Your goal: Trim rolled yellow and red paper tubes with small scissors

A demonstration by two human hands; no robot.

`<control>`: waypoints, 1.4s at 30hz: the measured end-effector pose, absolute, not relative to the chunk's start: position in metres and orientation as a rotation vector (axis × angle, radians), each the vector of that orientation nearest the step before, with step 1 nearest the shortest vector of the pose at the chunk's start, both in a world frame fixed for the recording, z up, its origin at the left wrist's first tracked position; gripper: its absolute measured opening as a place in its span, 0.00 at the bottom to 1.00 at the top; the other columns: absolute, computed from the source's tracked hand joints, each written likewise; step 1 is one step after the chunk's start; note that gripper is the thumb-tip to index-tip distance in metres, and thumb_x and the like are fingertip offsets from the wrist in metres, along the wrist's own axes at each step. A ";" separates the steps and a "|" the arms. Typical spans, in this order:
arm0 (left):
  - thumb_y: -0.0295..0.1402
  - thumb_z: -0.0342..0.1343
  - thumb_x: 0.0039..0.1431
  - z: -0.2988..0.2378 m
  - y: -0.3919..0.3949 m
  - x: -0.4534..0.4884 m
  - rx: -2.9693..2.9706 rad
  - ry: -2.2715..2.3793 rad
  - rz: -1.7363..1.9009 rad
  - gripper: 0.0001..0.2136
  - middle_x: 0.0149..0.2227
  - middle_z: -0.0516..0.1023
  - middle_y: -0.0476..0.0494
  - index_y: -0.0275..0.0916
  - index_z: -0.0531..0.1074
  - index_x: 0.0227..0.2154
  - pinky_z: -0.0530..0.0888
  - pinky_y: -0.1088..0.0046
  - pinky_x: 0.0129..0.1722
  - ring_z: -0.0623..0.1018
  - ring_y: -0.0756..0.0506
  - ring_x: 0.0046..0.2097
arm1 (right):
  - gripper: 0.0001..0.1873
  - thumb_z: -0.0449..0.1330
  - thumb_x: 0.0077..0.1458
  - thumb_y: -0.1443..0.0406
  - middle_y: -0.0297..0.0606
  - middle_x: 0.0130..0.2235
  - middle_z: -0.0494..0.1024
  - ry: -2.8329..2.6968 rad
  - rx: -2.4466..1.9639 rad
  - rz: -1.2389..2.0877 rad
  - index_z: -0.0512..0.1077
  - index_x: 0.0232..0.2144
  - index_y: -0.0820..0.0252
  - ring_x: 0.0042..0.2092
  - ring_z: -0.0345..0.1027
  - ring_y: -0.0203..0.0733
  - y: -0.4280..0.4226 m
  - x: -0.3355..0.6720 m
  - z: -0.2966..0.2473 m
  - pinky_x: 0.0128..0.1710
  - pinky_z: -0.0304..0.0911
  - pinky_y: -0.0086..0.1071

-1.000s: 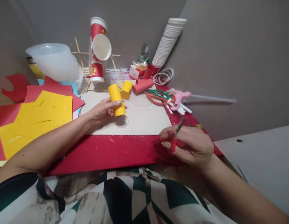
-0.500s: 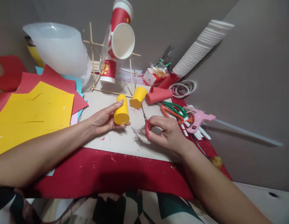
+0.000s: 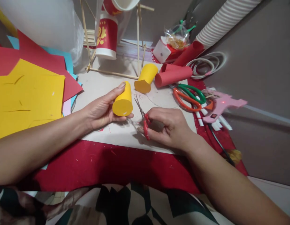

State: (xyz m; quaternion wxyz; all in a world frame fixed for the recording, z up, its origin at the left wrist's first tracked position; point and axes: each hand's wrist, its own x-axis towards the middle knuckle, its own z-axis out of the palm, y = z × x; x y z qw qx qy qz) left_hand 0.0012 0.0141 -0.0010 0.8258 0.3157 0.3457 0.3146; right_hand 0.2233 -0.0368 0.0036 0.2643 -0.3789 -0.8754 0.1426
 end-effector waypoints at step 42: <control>0.41 0.68 0.48 0.024 -0.015 0.013 1.501 1.167 1.406 0.20 0.38 0.72 0.47 0.42 0.68 0.40 0.71 0.70 0.39 0.75 0.42 0.46 | 0.23 0.62 0.55 0.47 0.42 0.46 0.82 -1.043 -0.931 1.666 0.78 0.44 0.54 0.48 0.77 0.50 -0.060 0.203 -0.006 0.41 0.78 0.43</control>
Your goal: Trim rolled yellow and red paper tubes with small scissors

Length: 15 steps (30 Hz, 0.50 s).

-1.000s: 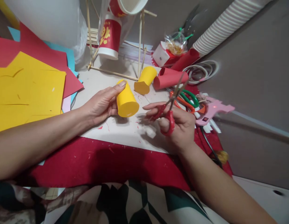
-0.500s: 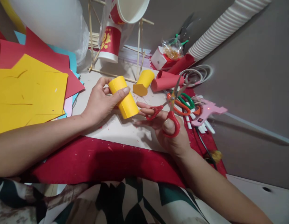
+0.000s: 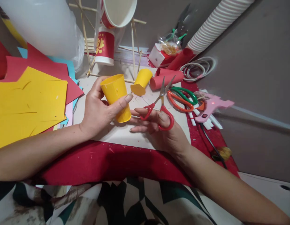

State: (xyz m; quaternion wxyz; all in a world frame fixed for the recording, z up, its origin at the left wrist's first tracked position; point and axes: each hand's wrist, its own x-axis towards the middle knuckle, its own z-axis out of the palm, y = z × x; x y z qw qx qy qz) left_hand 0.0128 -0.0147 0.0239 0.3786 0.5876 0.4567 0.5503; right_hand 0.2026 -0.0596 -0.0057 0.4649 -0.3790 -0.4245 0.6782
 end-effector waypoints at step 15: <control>0.40 0.64 0.53 0.024 -0.024 0.011 1.979 1.157 0.936 0.10 0.28 0.75 0.47 0.41 0.71 0.29 0.71 0.66 0.40 0.74 0.44 0.36 | 0.22 0.67 0.51 0.48 0.42 0.42 0.81 -0.956 -0.935 1.633 0.79 0.37 0.60 0.39 0.78 0.43 -0.047 0.207 0.004 0.31 0.76 0.31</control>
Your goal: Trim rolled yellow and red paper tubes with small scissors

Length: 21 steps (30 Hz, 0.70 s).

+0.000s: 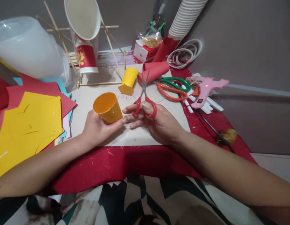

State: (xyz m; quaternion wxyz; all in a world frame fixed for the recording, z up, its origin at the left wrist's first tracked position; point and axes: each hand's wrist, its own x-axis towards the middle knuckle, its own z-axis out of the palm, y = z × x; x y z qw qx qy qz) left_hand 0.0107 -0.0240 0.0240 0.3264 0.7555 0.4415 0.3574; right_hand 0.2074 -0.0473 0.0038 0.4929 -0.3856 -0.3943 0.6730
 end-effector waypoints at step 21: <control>0.37 0.64 0.53 0.028 -0.012 0.002 2.411 1.062 0.441 0.24 0.49 0.77 0.39 0.40 0.68 0.53 0.71 0.59 0.51 0.75 0.40 0.50 | 0.27 0.66 0.46 0.43 0.33 0.21 0.73 -1.128 -1.040 1.268 0.74 0.21 0.63 0.22 0.64 0.30 -0.037 0.220 0.012 0.20 0.60 0.24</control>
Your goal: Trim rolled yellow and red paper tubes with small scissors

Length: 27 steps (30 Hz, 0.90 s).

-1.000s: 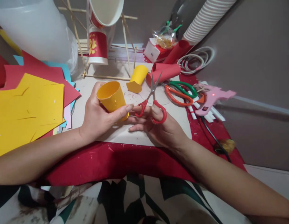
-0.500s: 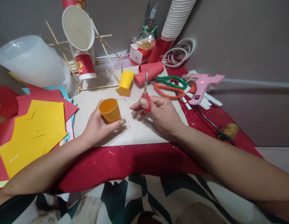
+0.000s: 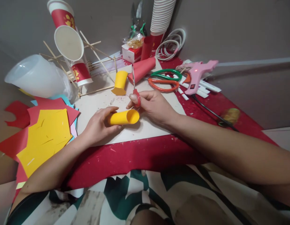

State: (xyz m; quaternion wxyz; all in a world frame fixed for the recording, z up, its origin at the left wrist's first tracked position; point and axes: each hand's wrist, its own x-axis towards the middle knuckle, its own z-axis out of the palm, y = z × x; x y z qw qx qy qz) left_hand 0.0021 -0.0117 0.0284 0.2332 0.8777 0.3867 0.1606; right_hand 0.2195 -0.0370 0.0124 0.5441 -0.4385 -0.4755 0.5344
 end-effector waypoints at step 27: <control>0.45 0.70 0.45 0.015 0.013 0.001 1.951 0.826 0.914 0.45 0.61 0.66 0.39 0.53 0.53 0.64 0.75 0.56 0.55 0.68 0.35 0.63 | 0.28 0.66 0.47 0.45 0.32 0.21 0.75 -1.108 -0.892 1.220 0.71 0.19 0.65 0.19 0.66 0.26 -0.031 0.226 0.019 0.17 0.60 0.20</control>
